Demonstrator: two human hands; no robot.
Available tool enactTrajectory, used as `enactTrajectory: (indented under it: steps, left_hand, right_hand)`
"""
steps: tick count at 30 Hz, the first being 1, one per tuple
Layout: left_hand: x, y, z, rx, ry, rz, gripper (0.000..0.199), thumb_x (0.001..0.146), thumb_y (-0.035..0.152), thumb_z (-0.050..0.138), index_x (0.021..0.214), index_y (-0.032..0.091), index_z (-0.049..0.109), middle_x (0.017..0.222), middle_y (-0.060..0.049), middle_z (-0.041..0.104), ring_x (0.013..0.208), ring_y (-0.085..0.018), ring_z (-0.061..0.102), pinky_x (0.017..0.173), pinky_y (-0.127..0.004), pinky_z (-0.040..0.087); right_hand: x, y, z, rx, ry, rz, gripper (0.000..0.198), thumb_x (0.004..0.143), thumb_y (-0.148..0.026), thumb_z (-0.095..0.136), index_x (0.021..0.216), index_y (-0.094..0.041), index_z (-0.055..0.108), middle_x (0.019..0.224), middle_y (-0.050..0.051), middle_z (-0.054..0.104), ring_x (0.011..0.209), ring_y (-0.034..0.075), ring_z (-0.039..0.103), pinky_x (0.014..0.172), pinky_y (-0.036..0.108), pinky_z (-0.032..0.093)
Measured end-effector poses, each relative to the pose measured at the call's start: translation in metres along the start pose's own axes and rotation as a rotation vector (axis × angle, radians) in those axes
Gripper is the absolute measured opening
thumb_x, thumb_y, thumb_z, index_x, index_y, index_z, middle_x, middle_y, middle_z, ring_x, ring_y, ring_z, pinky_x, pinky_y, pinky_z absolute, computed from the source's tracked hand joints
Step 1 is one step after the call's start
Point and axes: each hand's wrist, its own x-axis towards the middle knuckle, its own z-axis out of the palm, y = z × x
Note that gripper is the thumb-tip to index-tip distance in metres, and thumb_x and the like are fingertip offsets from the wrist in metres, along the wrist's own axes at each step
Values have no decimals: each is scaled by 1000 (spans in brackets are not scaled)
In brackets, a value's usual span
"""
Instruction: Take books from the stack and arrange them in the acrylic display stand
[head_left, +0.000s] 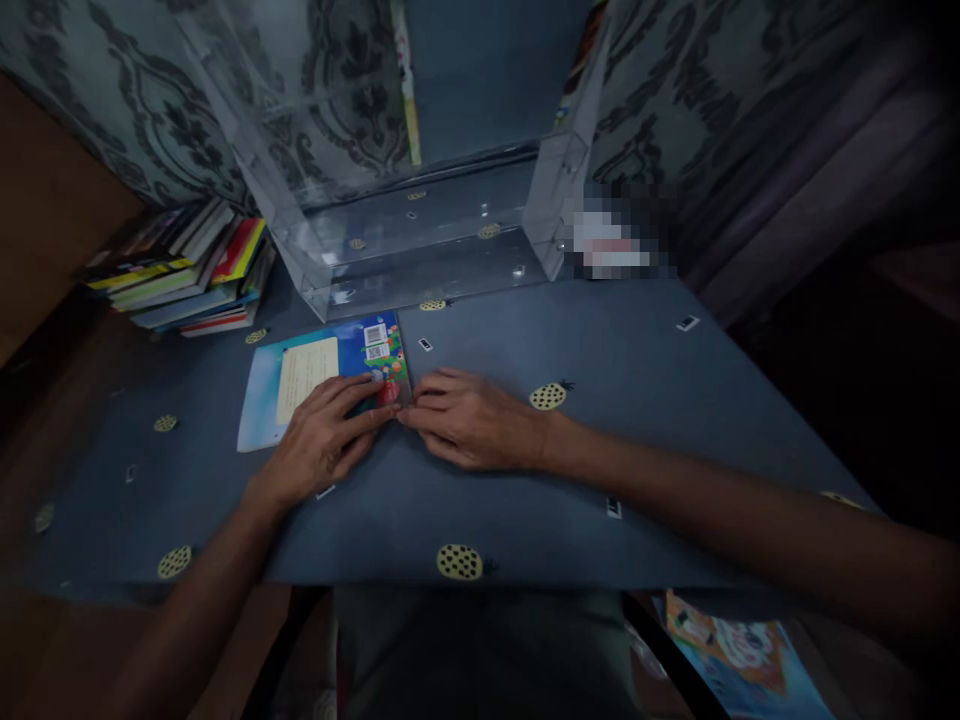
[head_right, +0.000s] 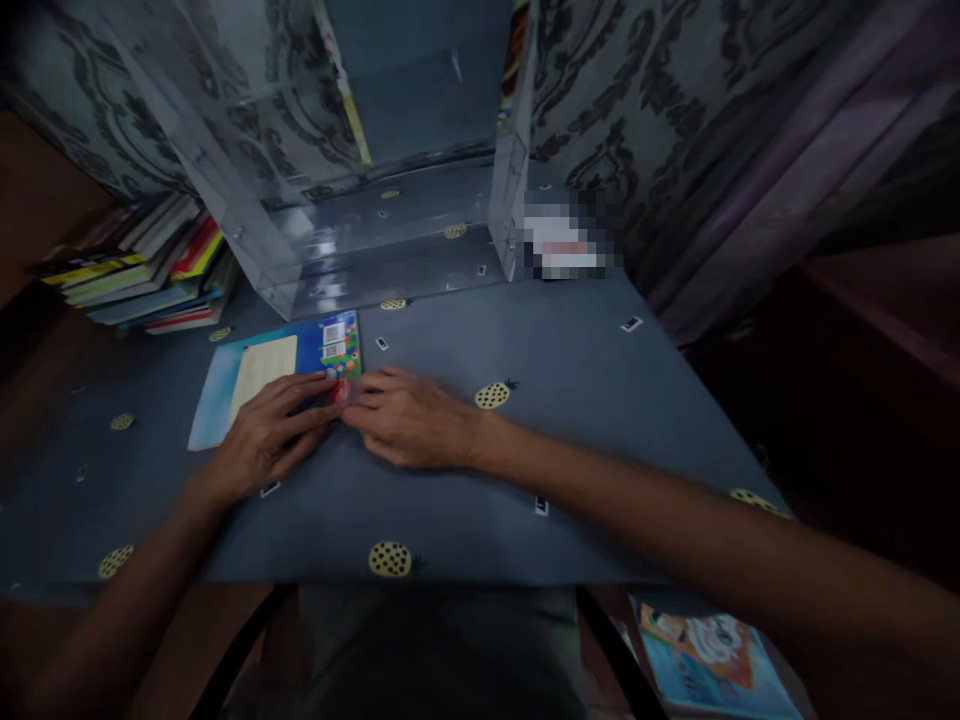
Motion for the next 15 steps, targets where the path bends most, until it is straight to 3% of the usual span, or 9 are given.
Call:
enactTrajectory:
  steps: [3, 10, 15]
  left_hand:
    - [1, 2, 1, 0, -3, -12, 38, 98, 20, 53, 134, 26, 65, 138, -12, 64, 134, -29, 55, 108, -53, 48]
    - [0, 7, -5, -19, -82, -66, 38, 100, 23, 50, 136, 28, 65, 144, -11, 61, 138, -27, 52, 112, -52, 45]
    - [-26, 0, -18, -31, -115, -176, 36, 101, 27, 48, 133, 32, 67, 142, -7, 64, 135, -25, 56, 114, -53, 44]
  right_hand:
    - [-3, -6, 0, -84, -29, -8, 15, 95, -14, 53, 95, -12, 68, 87, 9, 72, 92, 23, 58, 87, 37, 47]
    - [-7, -13, 0, -130, -42, 5, 20, 99, -15, 50, 102, -13, 70, 91, 9, 75, 92, 24, 59, 86, 39, 45]
    - [-4, -15, -1, -142, -36, 3, 17, 96, -12, 55, 100, -13, 72, 95, 10, 76, 93, 25, 60, 85, 39, 46]
